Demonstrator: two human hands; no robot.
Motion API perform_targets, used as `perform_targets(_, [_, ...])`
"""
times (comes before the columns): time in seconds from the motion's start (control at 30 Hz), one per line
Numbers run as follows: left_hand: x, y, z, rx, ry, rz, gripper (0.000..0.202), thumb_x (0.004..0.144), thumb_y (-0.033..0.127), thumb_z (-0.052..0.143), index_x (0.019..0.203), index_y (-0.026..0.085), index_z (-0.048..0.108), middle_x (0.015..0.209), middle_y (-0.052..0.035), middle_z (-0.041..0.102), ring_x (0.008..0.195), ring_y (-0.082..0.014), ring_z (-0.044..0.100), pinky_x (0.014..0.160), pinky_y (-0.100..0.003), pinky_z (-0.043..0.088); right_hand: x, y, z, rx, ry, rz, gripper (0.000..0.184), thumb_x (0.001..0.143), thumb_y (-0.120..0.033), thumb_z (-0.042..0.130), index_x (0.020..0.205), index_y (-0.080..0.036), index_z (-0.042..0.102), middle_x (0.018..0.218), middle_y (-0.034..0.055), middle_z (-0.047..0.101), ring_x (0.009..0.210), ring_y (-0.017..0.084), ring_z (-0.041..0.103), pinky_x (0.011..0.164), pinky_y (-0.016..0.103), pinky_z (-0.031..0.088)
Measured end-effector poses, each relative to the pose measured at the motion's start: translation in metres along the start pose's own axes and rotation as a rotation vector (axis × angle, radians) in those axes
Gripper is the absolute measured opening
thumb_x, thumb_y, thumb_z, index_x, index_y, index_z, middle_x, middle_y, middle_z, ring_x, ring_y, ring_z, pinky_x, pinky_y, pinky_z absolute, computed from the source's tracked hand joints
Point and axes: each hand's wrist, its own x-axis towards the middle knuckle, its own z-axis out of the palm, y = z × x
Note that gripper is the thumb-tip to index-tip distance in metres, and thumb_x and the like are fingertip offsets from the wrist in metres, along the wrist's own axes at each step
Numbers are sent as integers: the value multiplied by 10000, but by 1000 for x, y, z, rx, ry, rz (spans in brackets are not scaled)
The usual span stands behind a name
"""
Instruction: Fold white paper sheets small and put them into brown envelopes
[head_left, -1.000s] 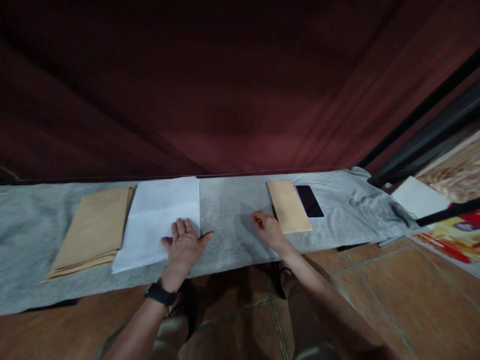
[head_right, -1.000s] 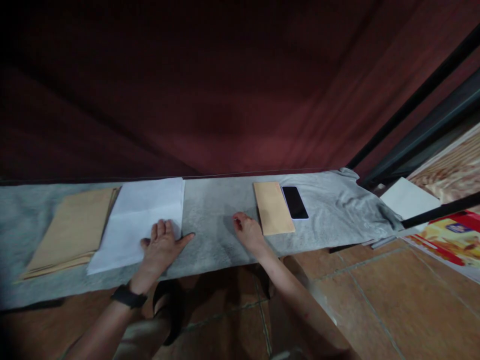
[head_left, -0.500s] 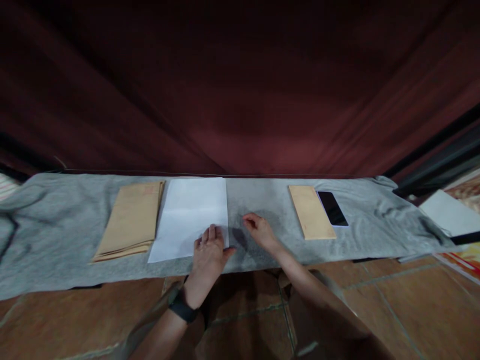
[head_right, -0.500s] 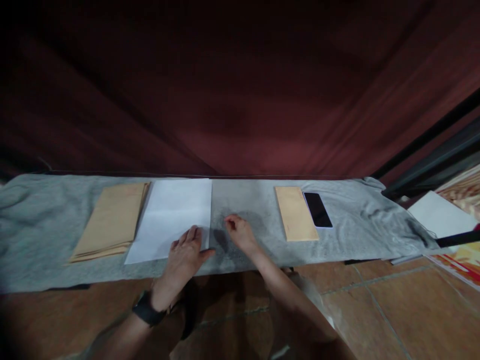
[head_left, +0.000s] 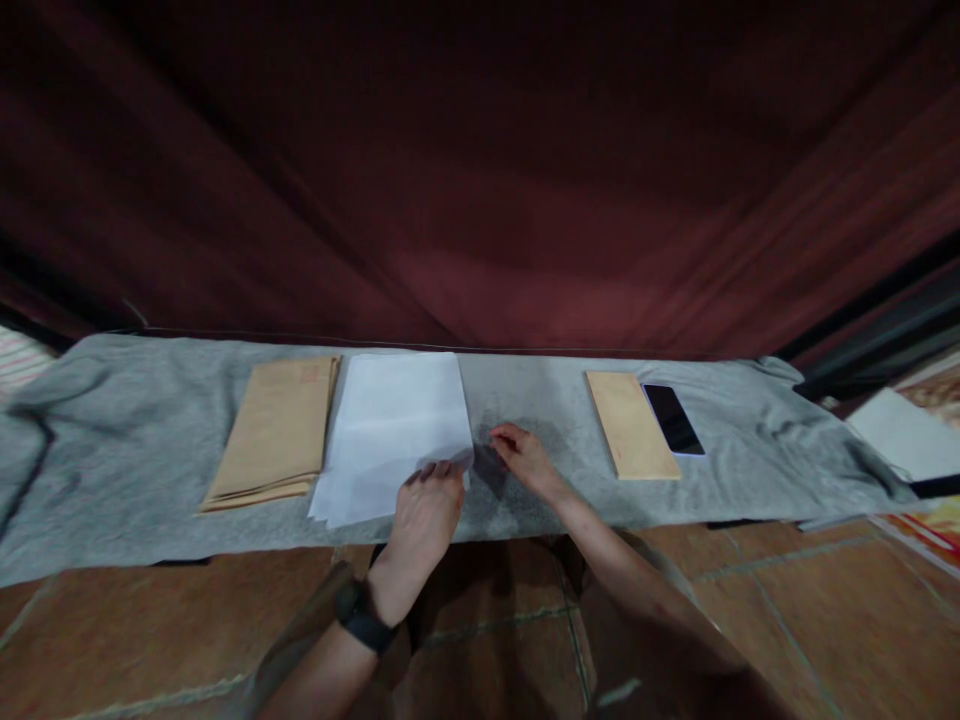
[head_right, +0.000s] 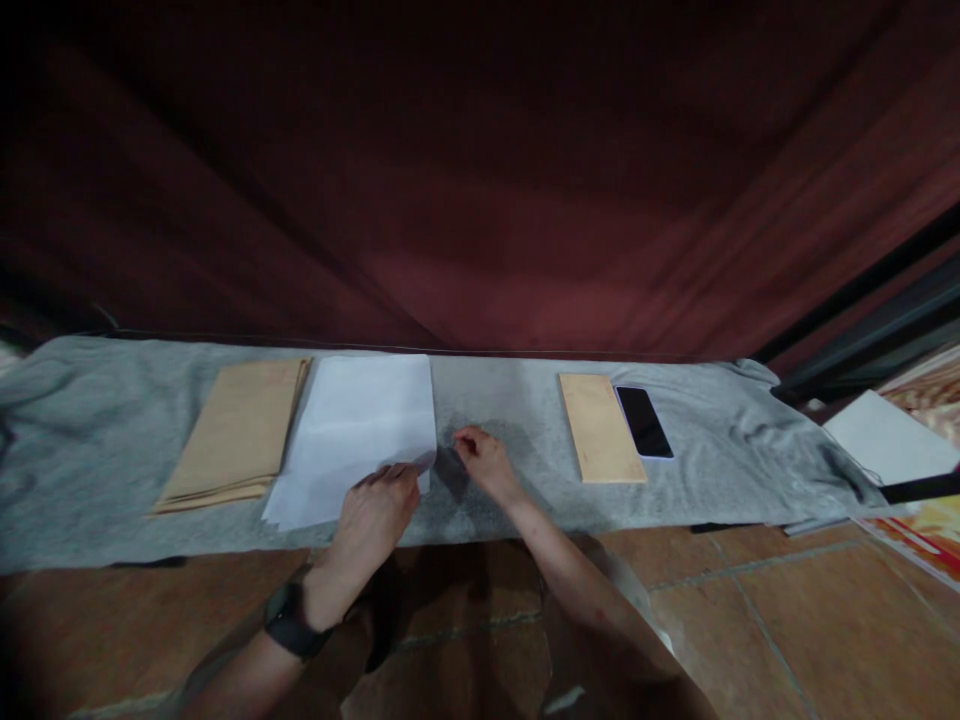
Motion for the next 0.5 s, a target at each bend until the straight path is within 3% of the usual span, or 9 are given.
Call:
perform_targets(0.13, [-4, 18, 2, 24, 171, 149, 222, 941, 121, 499, 980, 177, 710, 1031, -114, 748, 926, -257, 694, 837, -394, 529, -7, -11, -5, 230, 19, 113, 289, 930, -460, 519, 975, -241, 702, 879, 23, 721, 753, 163, 682, 592, 236, 533])
perform_targets(0.23, [-10, 39, 14, 30, 278, 318, 202, 921, 78, 533, 995, 166, 699, 1076, -106, 747, 949, -243, 694, 859, -392, 537, -14, -15, -20, 404, 50, 164, 396, 832, -587, 622, 926, -210, 701, 834, 24, 718, 759, 169, 666, 619, 243, 507])
perform_targets(0.37, [-14, 65, 28, 34, 290, 499, 231, 894, 42, 568, 1065, 150, 680, 1138, -103, 736, 1032, -243, 686, 912, -394, 530, -18, -10, -40, 509, 154, 171, 380, 626, -449, 798, 906, -206, 719, 835, 15, 736, 785, 185, 650, 683, 272, 508])
perform_targets(0.5, [-13, 84, 32, -25, 235, 559, 161, 906, 98, 607, 1041, 163, 667, 1110, -76, 731, 1038, -230, 679, 936, -384, 522, -16, 0, -55, 560, 144, 214, 352, 603, -397, 782, 883, -192, 725, 799, 25, 744, 719, 205, 650, 670, 311, 505])
